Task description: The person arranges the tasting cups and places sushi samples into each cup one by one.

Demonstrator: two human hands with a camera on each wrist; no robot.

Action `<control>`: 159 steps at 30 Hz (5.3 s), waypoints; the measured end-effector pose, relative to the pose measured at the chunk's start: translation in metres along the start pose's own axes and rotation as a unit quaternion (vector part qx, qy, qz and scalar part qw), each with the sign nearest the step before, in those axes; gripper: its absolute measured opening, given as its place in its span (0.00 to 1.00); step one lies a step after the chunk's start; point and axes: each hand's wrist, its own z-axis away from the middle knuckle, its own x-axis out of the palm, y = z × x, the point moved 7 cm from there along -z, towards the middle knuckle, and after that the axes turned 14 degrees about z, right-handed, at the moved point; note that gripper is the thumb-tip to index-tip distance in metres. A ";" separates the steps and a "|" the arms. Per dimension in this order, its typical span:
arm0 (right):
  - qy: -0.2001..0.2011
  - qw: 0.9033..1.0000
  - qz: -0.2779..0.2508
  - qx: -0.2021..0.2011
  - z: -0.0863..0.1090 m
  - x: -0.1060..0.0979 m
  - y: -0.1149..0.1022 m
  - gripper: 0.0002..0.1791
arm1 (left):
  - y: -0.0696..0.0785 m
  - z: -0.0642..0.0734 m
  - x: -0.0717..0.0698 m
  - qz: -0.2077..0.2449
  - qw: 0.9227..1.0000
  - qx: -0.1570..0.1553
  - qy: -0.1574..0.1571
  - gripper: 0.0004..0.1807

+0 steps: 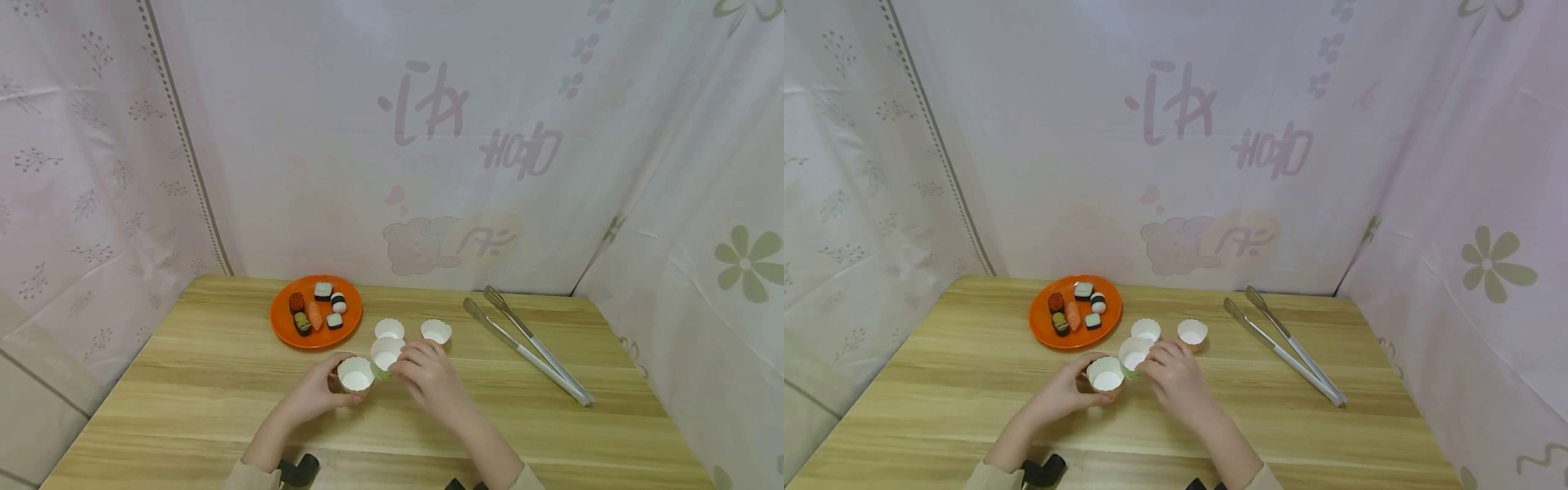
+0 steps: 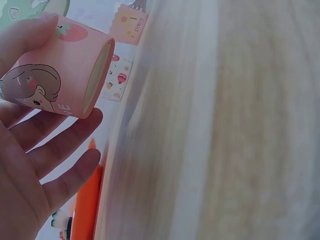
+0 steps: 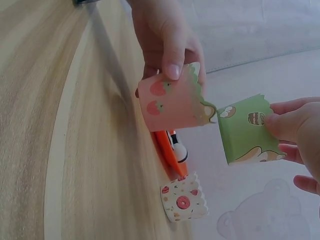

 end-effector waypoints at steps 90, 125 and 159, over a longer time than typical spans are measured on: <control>-0.088 0.995 0.017 0.046 0.040 0.064 0.000 0.03 | 0.006 0.002 -0.015 -0.008 0.999 0.014 0.032 0.40; -0.078 0.995 0.001 0.061 0.030 0.048 0.004 0.10 | 0.004 0.003 -0.013 -0.014 0.999 0.016 0.025 0.40; -0.045 0.999 -0.003 0.021 -0.002 0.023 -0.007 0.15 | 0.006 0.002 -0.011 -0.008 1.000 0.017 0.022 0.37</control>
